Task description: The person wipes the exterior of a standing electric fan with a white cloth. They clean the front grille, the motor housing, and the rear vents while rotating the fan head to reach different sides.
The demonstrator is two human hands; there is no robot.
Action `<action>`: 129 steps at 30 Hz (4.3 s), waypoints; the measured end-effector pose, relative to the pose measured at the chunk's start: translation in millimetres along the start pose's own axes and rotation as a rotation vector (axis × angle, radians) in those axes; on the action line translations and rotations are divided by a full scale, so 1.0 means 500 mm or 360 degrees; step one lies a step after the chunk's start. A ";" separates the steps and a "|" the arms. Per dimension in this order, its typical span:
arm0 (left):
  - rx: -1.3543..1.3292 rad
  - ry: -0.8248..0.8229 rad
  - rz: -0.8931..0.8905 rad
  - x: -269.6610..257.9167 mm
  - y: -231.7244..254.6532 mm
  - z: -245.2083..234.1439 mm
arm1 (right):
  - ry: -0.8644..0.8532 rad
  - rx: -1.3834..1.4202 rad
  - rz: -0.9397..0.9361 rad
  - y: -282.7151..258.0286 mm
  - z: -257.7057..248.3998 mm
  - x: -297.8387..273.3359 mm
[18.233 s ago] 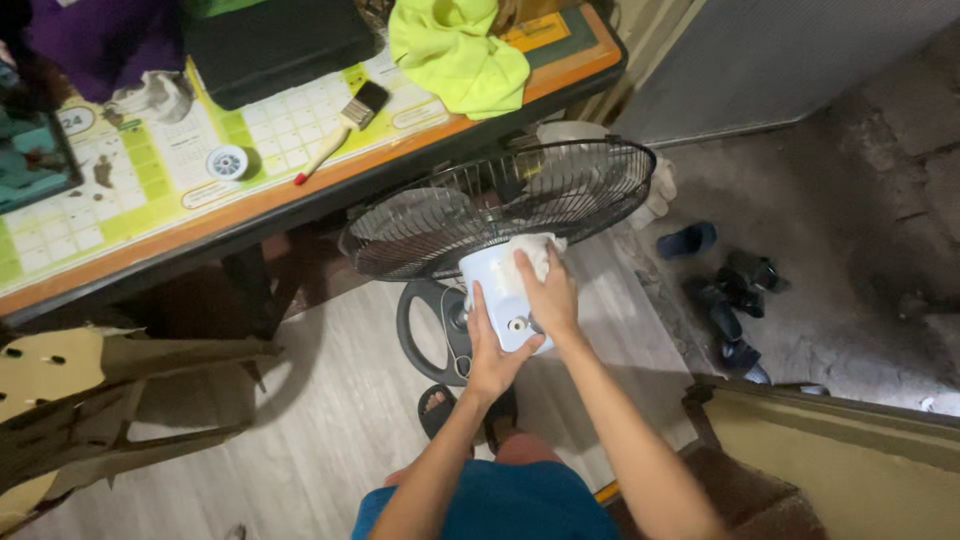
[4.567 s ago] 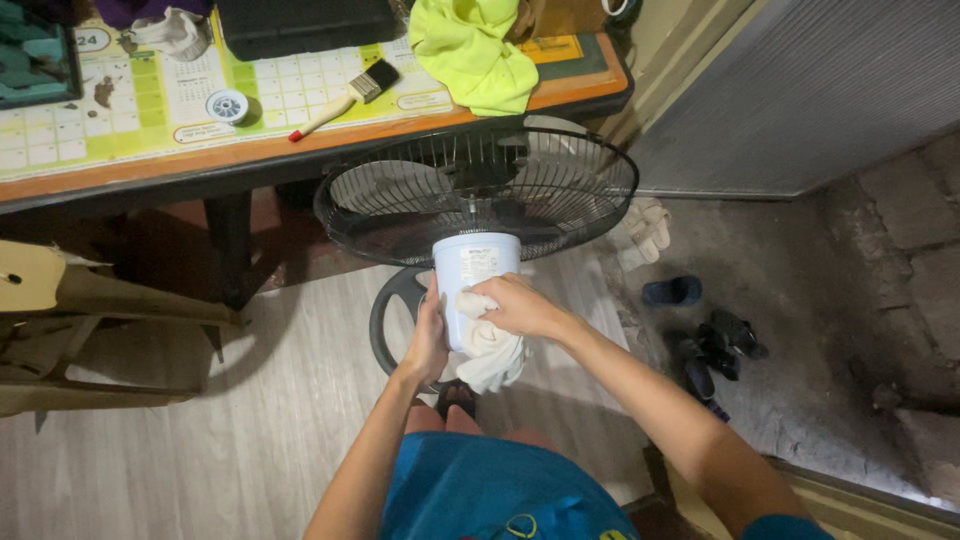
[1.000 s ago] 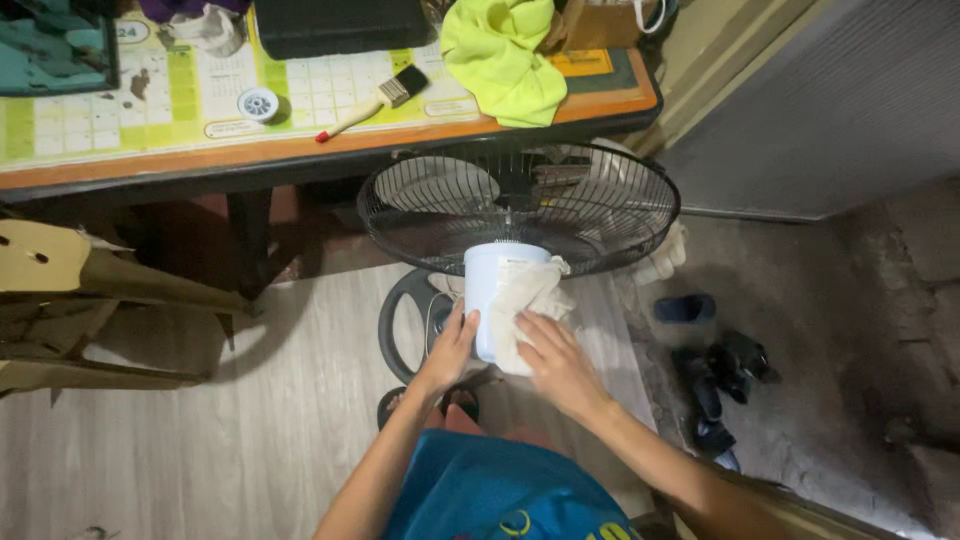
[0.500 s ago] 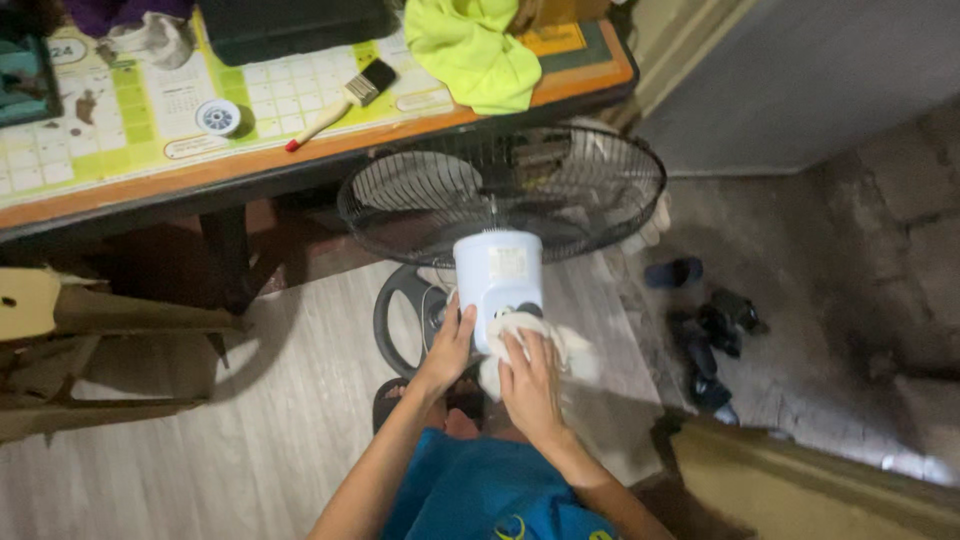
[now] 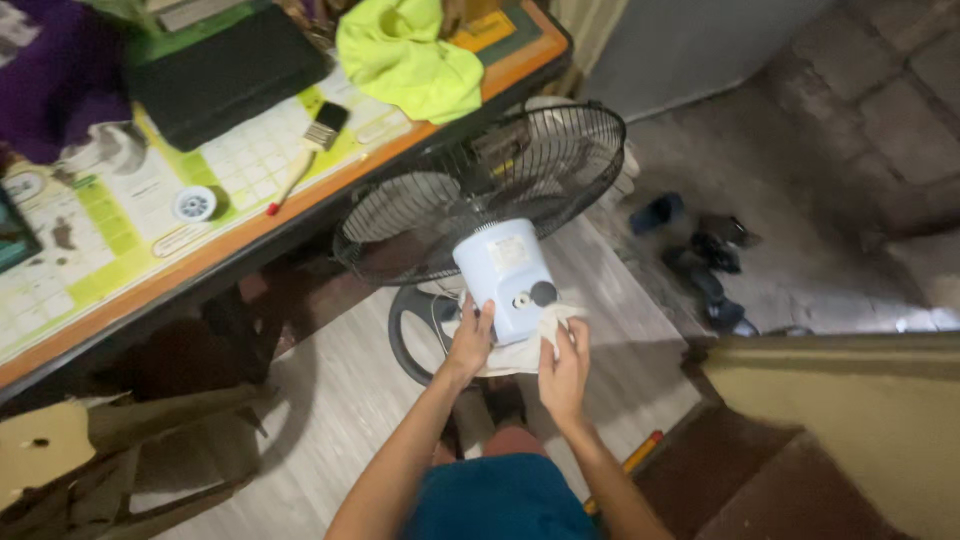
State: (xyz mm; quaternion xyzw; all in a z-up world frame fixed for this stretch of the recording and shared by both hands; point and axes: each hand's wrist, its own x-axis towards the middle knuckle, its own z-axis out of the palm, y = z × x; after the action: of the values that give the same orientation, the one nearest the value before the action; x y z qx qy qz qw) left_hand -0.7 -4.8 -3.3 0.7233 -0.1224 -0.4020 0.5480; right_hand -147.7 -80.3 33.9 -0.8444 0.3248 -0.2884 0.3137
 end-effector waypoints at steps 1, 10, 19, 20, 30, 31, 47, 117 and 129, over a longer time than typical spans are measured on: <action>0.0050 0.0043 0.0142 0.002 0.000 0.000 | 0.0039 0.0048 0.0065 0.000 -0.008 -0.001; -0.0162 -0.0152 -0.0127 -0.013 0.040 -0.022 | -0.0288 -0.0314 0.0288 -0.079 -0.030 0.013; -0.0079 -0.0159 0.0067 0.010 0.028 -0.032 | -0.0724 -0.0606 0.0267 -0.113 -0.058 0.063; -0.0094 -0.0185 -0.0062 0.011 0.037 -0.035 | -0.0704 -0.0541 0.0247 -0.117 -0.064 0.063; -0.0161 -0.0108 -0.0264 0.018 0.030 -0.003 | -0.0924 -0.0616 0.0380 -0.106 -0.077 0.116; -0.0211 -0.0125 -0.0197 0.009 0.021 -0.002 | -0.0921 -0.0586 0.0387 -0.106 -0.079 0.108; -0.0415 -0.0123 0.0126 -0.022 0.028 0.015 | -0.0652 -0.0507 0.0197 -0.072 -0.065 0.046; -0.0361 0.0534 0.0488 -0.094 0.066 0.135 | -0.1086 0.0439 0.0060 0.095 -0.141 0.283; -0.0538 0.0464 0.0211 -0.108 0.079 0.145 | -0.1208 0.0054 -0.0630 0.024 -0.129 0.322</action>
State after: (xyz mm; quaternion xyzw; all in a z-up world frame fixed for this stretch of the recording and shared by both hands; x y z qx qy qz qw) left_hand -77.0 -36.6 50.6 0.6621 -0.0203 -0.2711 0.6984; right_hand -96.2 -226.8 112.0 -0.9313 0.0133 -0.0171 0.3635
